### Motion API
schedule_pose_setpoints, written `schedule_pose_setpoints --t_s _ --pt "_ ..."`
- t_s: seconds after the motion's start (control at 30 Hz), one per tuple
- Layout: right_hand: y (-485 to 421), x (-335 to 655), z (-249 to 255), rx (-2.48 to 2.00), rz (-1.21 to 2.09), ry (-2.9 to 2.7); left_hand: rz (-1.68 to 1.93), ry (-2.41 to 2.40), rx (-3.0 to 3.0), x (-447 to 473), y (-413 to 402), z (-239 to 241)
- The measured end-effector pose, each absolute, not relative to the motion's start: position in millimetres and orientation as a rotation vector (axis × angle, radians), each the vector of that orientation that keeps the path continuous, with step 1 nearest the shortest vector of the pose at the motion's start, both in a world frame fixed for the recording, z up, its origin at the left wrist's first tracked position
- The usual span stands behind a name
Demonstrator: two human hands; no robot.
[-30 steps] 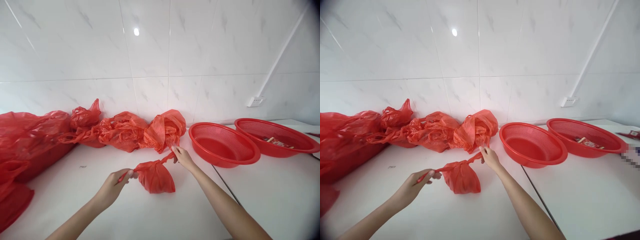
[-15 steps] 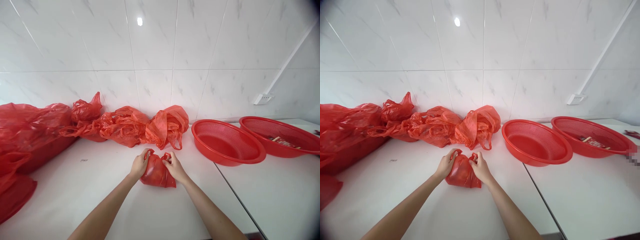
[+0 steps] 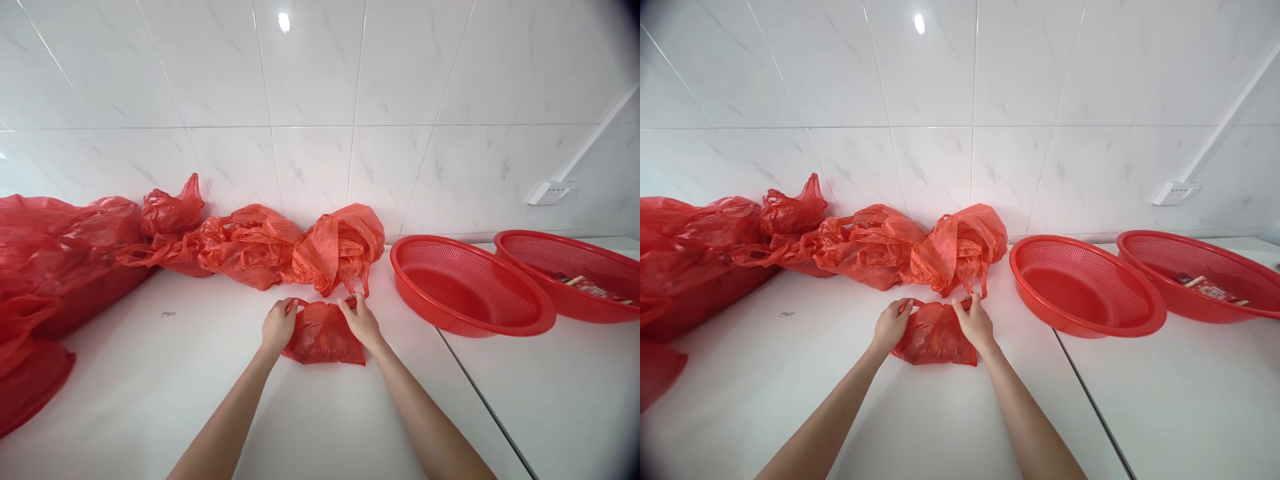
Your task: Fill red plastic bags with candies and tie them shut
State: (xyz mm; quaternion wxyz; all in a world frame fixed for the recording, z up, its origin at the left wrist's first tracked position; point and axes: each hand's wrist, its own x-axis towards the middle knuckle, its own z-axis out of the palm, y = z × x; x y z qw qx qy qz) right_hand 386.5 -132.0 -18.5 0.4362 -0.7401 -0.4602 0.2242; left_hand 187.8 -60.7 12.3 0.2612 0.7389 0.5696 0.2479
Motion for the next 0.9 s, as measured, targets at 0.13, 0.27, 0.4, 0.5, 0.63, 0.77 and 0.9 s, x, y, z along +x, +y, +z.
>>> schedule_pose_setpoints --t_s 0.13,0.27,0.4,0.5,0.63,0.77,0.9 --pt "-132 372 -16 -1.926 0.462 -1.271 0.690 1.524 2.075 204 -70 12" --pt "-133 369 -19 -1.971 0.406 -1.361 0.581 1.489 2.201 212 -75 0" --pt "-132 373 -24 -1.994 0.366 -1.402 0.479 1.483 2.264 209 -70 -7" --pt "-131 376 -26 -1.988 0.353 -1.397 0.422 1.454 2.267 203 -66 -7" --pt "-134 383 -24 -1.903 0.393 -1.389 0.403 1.439 2.200 185 -64 -5" --pt "-136 393 -25 -1.841 0.388 -1.349 0.463 1.448 2.104 155 -67 -5" --pt "-134 400 -28 -1.882 0.342 -1.277 0.554 1.513 1.981 120 -78 -4"
